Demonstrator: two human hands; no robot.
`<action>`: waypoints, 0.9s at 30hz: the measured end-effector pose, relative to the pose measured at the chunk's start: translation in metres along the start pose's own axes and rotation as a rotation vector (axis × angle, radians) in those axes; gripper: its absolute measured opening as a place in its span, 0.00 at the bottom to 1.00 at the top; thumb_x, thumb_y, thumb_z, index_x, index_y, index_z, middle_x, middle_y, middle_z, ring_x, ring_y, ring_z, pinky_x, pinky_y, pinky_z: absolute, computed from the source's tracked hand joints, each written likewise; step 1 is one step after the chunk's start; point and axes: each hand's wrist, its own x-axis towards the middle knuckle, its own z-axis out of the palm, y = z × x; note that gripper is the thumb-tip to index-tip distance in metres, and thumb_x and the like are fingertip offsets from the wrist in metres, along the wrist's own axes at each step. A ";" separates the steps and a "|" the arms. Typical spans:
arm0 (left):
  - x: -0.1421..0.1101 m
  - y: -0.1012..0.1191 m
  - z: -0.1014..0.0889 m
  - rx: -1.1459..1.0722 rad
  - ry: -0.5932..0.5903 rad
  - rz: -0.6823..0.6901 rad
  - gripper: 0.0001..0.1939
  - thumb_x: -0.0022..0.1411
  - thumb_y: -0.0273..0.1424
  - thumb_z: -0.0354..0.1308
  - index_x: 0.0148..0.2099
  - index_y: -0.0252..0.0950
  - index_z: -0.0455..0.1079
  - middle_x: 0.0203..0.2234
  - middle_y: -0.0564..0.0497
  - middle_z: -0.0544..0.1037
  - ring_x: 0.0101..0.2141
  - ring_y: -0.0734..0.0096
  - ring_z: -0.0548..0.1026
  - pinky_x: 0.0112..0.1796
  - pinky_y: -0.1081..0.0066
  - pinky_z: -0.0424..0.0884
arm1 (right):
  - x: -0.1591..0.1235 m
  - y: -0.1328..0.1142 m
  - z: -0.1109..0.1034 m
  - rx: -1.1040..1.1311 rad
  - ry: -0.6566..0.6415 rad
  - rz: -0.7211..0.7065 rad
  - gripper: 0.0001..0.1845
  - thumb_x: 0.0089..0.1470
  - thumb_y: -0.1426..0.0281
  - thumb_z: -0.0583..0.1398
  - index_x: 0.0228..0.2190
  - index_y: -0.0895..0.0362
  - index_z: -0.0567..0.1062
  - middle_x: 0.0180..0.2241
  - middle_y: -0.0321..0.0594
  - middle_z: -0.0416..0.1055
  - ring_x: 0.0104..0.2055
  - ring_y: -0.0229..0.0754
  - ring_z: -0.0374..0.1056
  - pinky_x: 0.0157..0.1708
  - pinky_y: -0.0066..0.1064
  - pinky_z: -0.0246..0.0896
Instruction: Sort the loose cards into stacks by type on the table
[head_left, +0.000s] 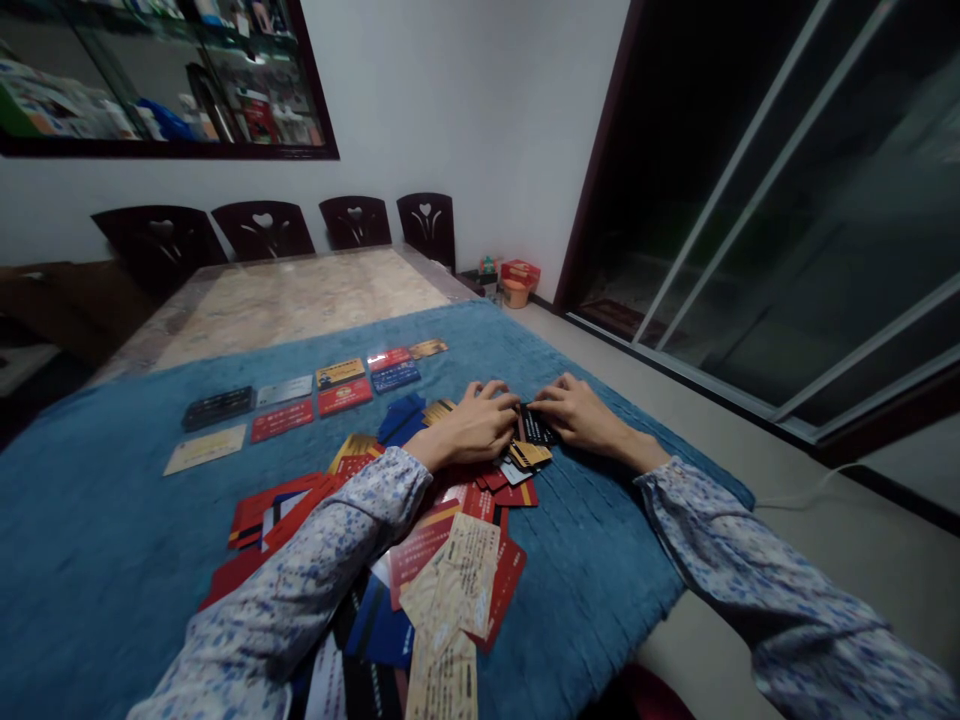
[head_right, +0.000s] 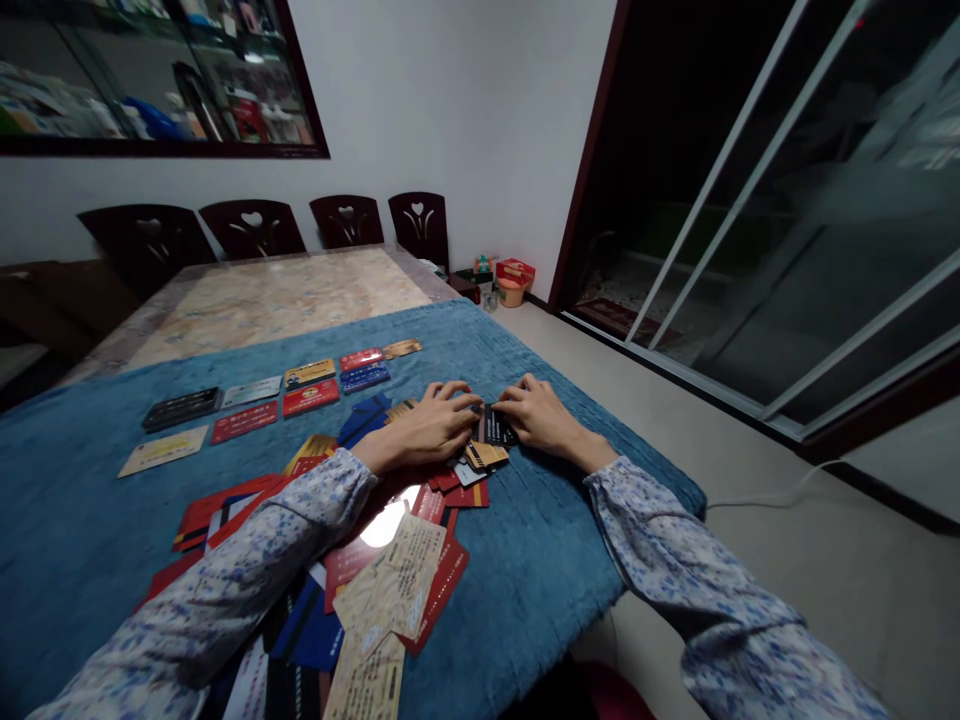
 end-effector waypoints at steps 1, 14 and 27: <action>0.000 0.000 0.000 -0.006 -0.003 0.004 0.14 0.72 0.31 0.49 0.49 0.37 0.76 0.58 0.42 0.75 0.62 0.48 0.61 0.56 0.49 0.60 | 0.001 -0.002 -0.001 0.005 -0.007 0.001 0.21 0.67 0.67 0.54 0.55 0.49 0.80 0.50 0.50 0.78 0.48 0.54 0.61 0.46 0.47 0.59; 0.001 -0.007 0.001 -0.072 -0.037 -0.106 0.20 0.68 0.26 0.48 0.59 0.34 0.71 0.61 0.39 0.73 0.65 0.47 0.61 0.59 0.47 0.59 | 0.003 -0.016 -0.007 0.200 -0.068 -0.019 0.34 0.62 0.45 0.58 0.62 0.49 0.74 0.62 0.50 0.70 0.58 0.61 0.59 0.55 0.59 0.59; -0.001 -0.008 -0.001 -0.109 -0.075 -0.067 0.15 0.73 0.31 0.49 0.52 0.37 0.76 0.63 0.44 0.73 0.69 0.46 0.58 0.62 0.45 0.59 | -0.013 -0.009 -0.010 0.095 -0.048 -0.035 0.26 0.62 0.52 0.61 0.55 0.53 0.79 0.53 0.53 0.75 0.55 0.60 0.63 0.51 0.54 0.62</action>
